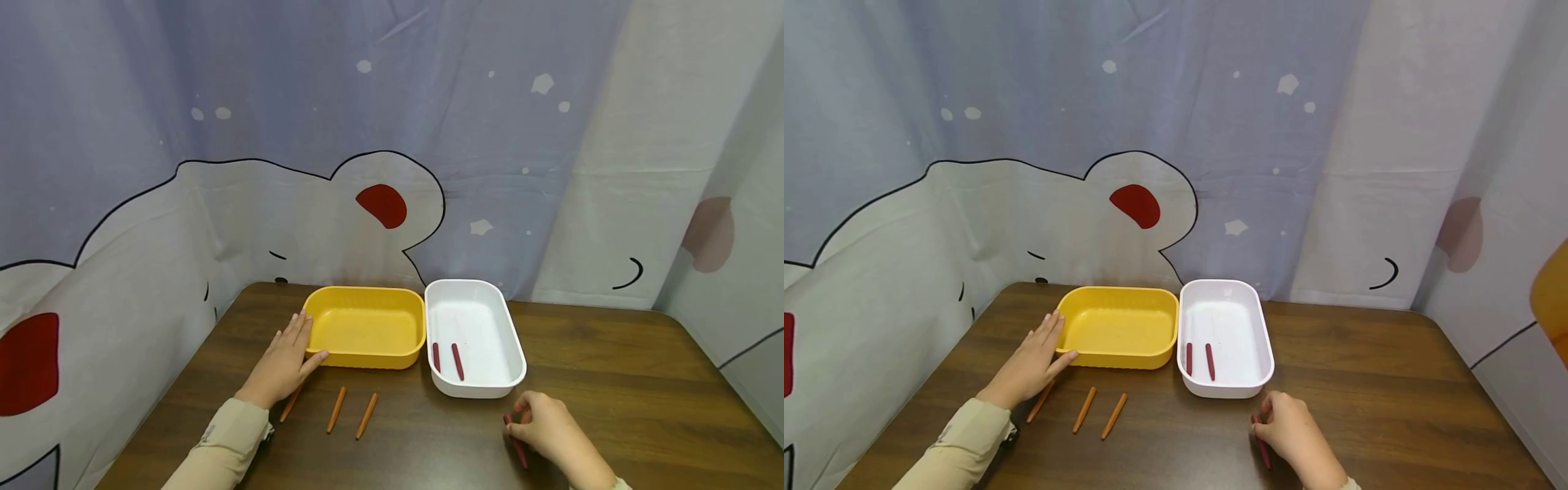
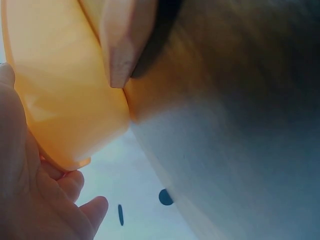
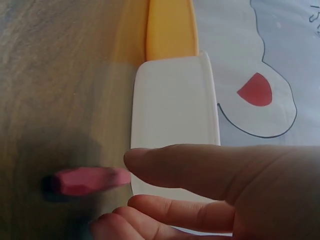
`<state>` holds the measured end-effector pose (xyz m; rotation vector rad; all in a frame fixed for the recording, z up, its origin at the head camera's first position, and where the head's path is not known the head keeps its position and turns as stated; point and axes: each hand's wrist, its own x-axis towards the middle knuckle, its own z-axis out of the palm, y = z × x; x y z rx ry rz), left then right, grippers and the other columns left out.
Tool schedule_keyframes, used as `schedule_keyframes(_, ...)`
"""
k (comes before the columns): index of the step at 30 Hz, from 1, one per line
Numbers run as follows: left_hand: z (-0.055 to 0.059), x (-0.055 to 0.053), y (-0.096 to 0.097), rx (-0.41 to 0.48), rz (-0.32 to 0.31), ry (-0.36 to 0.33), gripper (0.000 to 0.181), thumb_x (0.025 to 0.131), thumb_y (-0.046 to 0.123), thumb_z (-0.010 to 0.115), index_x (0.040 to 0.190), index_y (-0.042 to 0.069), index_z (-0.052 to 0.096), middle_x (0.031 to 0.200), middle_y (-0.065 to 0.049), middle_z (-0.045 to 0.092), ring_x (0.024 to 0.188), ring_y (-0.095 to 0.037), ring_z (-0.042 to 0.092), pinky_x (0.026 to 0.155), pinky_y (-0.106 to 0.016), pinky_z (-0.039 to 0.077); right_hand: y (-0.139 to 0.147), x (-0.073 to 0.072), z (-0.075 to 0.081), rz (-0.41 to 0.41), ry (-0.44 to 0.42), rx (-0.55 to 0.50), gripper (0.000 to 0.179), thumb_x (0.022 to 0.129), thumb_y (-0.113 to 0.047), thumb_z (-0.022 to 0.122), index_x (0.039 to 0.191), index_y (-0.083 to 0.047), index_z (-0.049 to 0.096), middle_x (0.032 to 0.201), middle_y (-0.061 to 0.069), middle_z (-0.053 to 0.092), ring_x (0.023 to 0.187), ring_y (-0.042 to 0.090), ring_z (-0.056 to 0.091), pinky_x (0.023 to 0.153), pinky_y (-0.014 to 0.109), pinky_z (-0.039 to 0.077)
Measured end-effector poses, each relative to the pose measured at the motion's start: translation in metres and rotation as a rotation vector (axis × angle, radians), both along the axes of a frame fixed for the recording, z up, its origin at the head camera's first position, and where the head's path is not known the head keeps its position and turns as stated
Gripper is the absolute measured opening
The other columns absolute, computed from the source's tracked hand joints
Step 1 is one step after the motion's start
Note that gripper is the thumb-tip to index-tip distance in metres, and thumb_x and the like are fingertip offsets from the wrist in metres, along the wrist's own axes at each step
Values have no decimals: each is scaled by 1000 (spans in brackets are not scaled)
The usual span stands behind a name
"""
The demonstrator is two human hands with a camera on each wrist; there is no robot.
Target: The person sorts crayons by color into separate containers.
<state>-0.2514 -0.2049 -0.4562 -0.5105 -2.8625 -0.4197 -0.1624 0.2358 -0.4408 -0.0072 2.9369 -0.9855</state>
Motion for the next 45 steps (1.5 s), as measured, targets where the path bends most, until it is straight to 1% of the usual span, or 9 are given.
schedule_keyframes(10,-4,-2,-1,2,-3,2,83,104,49,53,155,-11,27,163,-27,23,151,-42,21,116,-64,25,-4,-1,-4,14,8,43,25,71,-4,86,84,-3,64,65,0,56,59,14,51,54,30,44)
schedule_keyframes(16,-4,-2,0,6,0,1,83,104,49,53,155,-11,27,163,-27,23,151,-42,20,117,-64,25,-5,-1,-4,17,11,45,24,71,-1,85,82,-5,64,62,-1,55,57,14,50,54,30,43)
schedule_keyframes(24,-3,-1,0,8,-4,6,82,104,49,53,155,-11,27,163,-26,23,151,-41,20,117,-63,25,-6,-1,-5,22,7,41,22,73,2,82,82,-5,63,59,-2,55,53,13,53,55,30,44)
schedule_keyframes(30,-3,-1,-1,8,-6,5,82,104,48,53,154,-11,27,162,-27,24,151,-42,20,116,-64,25,-6,0,-4,17,-9,37,22,73,3,81,82,-5,63,62,0,54,56,14,52,56,30,44)
schedule_keyframes(36,-3,-1,-1,10,-8,1,82,104,49,53,155,-11,27,162,-27,24,151,-42,20,116,-64,25,-6,-1,-3,27,-4,44,21,72,4,80,83,-5,64,67,0,57,62,14,54,59,32,47)
schedule_keyframes(39,-2,0,-1,9,-6,-1,82,104,48,53,155,-11,27,162,-27,24,151,-42,20,116,-64,25,-6,-1,-3,20,-1,31,21,71,5,78,83,-6,65,68,-1,60,64,13,57,61,33,49)
schedule_keyframes(45,-2,0,-1,3,-3,1,83,104,49,53,155,-11,27,163,-27,23,151,-42,19,116,-64,25,-6,1,0,27,14,-49,20,73,4,78,84,-7,66,67,-4,64,62,11,60,62,31,49)
